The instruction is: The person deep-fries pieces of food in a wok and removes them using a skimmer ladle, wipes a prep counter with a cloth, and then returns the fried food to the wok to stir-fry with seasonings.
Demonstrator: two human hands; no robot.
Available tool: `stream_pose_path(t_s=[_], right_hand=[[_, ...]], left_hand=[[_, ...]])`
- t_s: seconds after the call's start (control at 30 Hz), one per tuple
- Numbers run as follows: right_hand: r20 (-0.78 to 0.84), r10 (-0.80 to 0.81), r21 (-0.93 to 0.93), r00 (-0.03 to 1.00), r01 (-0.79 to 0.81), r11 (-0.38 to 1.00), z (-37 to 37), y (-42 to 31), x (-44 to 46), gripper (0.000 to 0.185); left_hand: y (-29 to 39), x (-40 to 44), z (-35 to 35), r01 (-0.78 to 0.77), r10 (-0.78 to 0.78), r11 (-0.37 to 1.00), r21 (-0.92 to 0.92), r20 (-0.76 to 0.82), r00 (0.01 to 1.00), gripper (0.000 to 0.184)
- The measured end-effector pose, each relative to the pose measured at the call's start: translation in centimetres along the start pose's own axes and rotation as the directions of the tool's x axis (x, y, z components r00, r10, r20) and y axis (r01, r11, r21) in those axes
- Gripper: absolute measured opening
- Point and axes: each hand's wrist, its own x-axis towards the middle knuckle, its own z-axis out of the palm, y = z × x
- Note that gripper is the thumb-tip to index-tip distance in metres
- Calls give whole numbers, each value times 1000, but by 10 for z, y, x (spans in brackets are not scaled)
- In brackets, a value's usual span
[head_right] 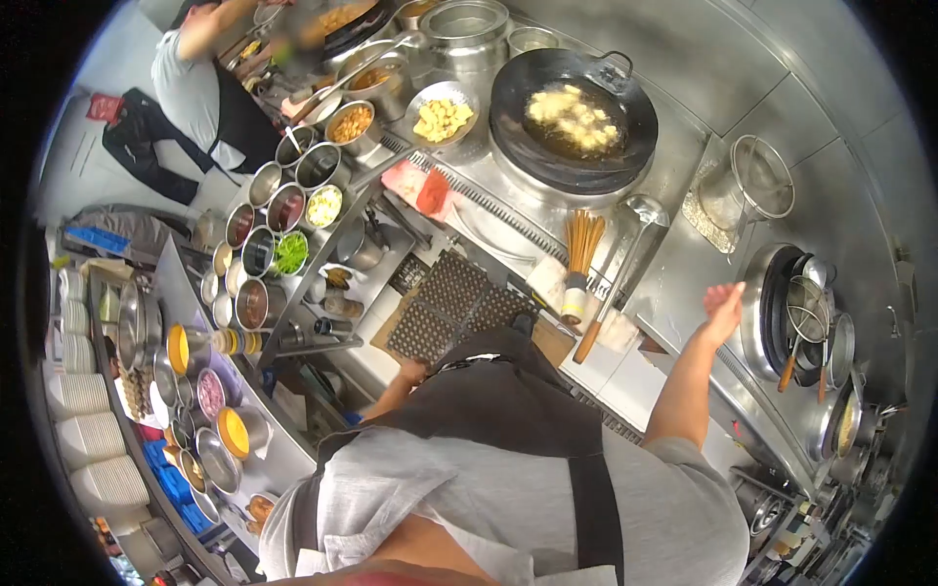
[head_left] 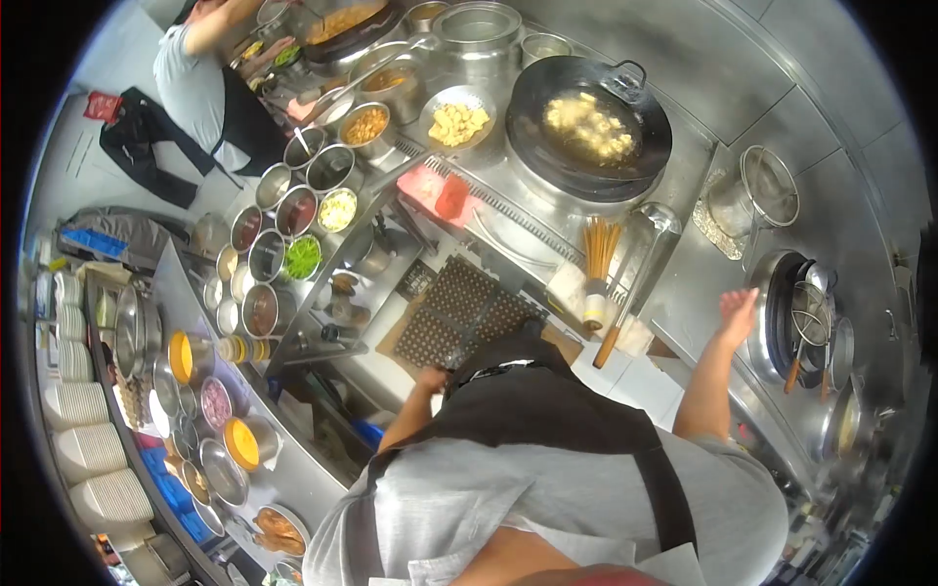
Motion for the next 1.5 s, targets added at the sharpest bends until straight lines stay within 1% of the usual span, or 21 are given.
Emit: stream_pose_path(t_s=[0.13,0.2,0.23,0.3,0.33,0.4,0.43,0.47,0.5,0.57,0.63,0.73,0.87,1.0,1.07,1.1,1.2,1.27,1.3,1.4,1.5], right_hand=[[18,47,355,999,-50,934,41,-8,66,68],[41,124,396,991,-130,909,66,-26,67,62],[74,172,449,982,-187,874,79,-35,72,57],[145,161,502,976,-213,838,94,-19,108,47],[197,160,537,967,-243,808,100,-9,120,38],[200,231,544,952,-304,782,119,-11,113,28],[219,225,560,950,-311,768,124,-6,111,25],[234,217,575,948,-315,755,126,-1,104,22],[339,206,455,918,-351,818,122,-11,72,24],[253,142,345,957,-227,911,135,-25,10,33],[413,79,256,907,-199,946,129,-10,-22,39],[560,106,-50,822,-94,994,122,-12,-50,41],[616,135,-248,776,29,968,129,-2,-66,46],[591,-1,-440,807,323,838,165,-5,-60,46],[534,-69,-540,843,403,739,187,-11,-53,46],[529,-67,-545,846,400,737,199,-9,-47,46],[505,-34,-582,863,369,725,223,5,-40,42],[573,127,-484,810,209,850,239,7,-47,37],[562,206,-405,801,50,913,247,12,-55,36],[593,296,-255,749,-174,951,264,17,-81,22],[654,320,-149,686,-298,943,269,38,-86,16]], left_hand=[[17,4,-5,37,-57,977,-209,-91,994,37],[-8,13,-26,106,-110,980,-168,-18,994,35],[13,0,-57,376,-376,837,-398,81,923,32],[-6,4,-91,375,-360,777,-505,131,924,30],[17,5,-121,535,-512,785,-313,159,844,27],[1,22,-143,243,-270,949,201,123,955,30],[-2,40,-148,244,-273,946,216,120,954,30],[-5,60,-153,96,-162,893,441,113,980,31],[-6,75,-157,-53,-48,770,635,140,989,32],[5,100,-162,-274,247,654,705,144,958,33],[69,85,-181,-44,46,984,172,-10,999,29],[121,84,-177,-104,111,993,61,-107,988,24],[124,101,-172,-165,172,982,93,-78,982,22],[97,104,-178,-308,206,817,487,252,946,25],[71,96,-180,82,-104,986,143,152,983,24],[54,100,-183,78,-101,986,145,158,982,24],[5,109,-191,206,-225,970,126,160,961,26],[-13,111,-200,-104,56,933,345,146,988,26],[-43,130,-196,-183,55,824,537,245,968,32],[-40,126,-197,-327,261,816,476,200,944,19],[-73,153,-170,-143,105,949,281,145,984,22]])
